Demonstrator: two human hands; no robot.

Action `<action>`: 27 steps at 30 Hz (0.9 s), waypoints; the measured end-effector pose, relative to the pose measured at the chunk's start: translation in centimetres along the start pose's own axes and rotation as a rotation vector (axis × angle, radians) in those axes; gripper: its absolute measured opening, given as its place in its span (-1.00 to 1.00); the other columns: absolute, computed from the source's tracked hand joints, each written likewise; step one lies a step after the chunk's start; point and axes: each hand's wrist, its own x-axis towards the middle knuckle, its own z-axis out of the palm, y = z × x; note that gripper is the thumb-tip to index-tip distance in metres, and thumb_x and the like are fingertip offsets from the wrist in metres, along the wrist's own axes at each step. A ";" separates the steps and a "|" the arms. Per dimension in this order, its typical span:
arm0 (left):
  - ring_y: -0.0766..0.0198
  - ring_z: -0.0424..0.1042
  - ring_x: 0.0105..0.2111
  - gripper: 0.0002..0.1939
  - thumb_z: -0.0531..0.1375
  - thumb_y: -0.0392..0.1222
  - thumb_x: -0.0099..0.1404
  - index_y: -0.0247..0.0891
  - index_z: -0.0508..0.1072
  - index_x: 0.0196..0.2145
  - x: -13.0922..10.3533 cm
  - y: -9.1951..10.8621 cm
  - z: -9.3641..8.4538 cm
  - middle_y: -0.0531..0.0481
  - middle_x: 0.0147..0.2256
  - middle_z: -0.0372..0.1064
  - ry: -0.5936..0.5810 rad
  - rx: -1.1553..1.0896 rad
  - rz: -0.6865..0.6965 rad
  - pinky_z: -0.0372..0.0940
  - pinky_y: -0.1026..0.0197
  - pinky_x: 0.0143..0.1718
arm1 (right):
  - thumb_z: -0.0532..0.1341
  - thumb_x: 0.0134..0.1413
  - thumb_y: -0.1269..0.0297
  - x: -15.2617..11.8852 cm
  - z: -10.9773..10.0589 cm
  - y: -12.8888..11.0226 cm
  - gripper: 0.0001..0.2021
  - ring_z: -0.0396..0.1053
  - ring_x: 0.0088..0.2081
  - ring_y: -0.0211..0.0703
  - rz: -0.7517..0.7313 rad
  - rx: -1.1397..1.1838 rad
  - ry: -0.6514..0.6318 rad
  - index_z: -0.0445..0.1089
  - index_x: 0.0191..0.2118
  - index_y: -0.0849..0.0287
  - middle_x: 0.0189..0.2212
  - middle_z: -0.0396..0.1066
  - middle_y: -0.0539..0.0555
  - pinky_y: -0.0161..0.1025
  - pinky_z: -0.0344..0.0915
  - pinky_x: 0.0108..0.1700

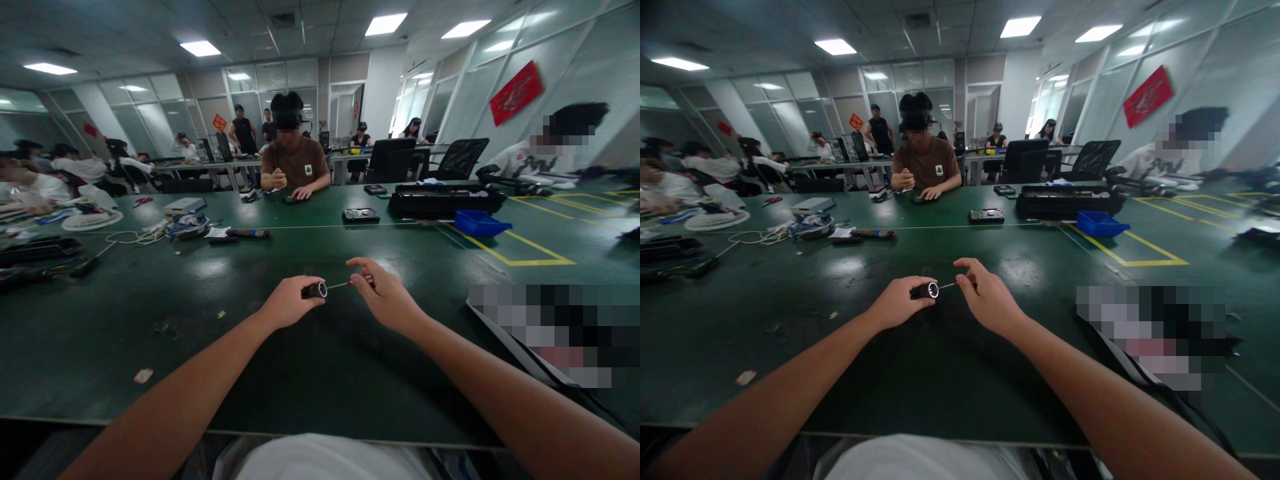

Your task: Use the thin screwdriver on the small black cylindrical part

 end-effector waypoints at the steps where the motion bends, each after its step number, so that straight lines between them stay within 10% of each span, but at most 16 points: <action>1: 0.12 0.42 0.00 -0.58 0.35 -0.20 0.16 -0.12 0.51 0.00 0.0 0.0 0.0 -0.01 -0.02 0.47 0.005 -0.002 -0.001 0.25 0.09 0.11 | 0.06 0.26 0.23 -0.1 0.0 0.0 -0.65 0.38 -0.42 -0.14 -0.011 0.004 0.004 0.28 0.11 0.14 -0.36 0.49 0.06 -0.20 0.25 -0.36; 8: 0.11 0.43 -0.02 -0.58 0.35 -0.20 0.15 -0.12 0.51 0.00 0.0 0.1 -0.1 -0.02 -0.02 0.48 0.003 0.002 -0.004 0.26 0.08 0.10 | 0.00 0.32 0.10 0.0 0.0 0.2 -0.69 0.38 -0.43 -0.16 0.015 0.011 -0.013 0.41 -0.11 0.11 -0.39 0.47 0.04 -0.22 0.23 -0.38; 16: 0.11 0.42 0.01 -0.59 0.35 -0.20 0.15 -0.15 0.52 -0.01 0.0 0.1 -0.1 -0.04 -0.02 0.48 0.020 -0.012 -0.009 0.25 0.08 0.12 | 0.10 0.24 0.21 -0.1 0.2 0.2 -0.68 0.40 -0.34 -0.12 -0.022 0.048 0.026 0.28 0.08 0.12 -0.34 0.45 0.04 -0.20 0.28 -0.30; 23: 0.12 0.43 -0.02 -0.59 0.35 -0.18 0.15 -0.12 0.52 -0.01 0.0 0.0 0.1 -0.02 -0.03 0.48 0.014 0.005 0.009 0.26 0.10 0.10 | -0.03 0.32 0.06 0.2 0.1 0.2 -0.64 0.37 -0.46 -0.16 0.073 0.009 0.007 0.43 -0.28 0.11 -0.51 0.40 0.00 -0.23 0.21 -0.42; 27: 0.13 0.43 -0.02 -0.58 0.35 -0.19 0.15 -0.10 0.52 0.00 0.0 -0.2 0.0 0.00 -0.03 0.48 0.006 0.005 0.016 0.25 0.11 0.09 | 0.03 0.29 0.14 0.3 0.3 0.5 -0.73 0.39 -0.40 -0.15 0.059 0.028 0.014 0.42 -0.11 0.11 -0.37 0.48 0.04 -0.21 0.25 -0.36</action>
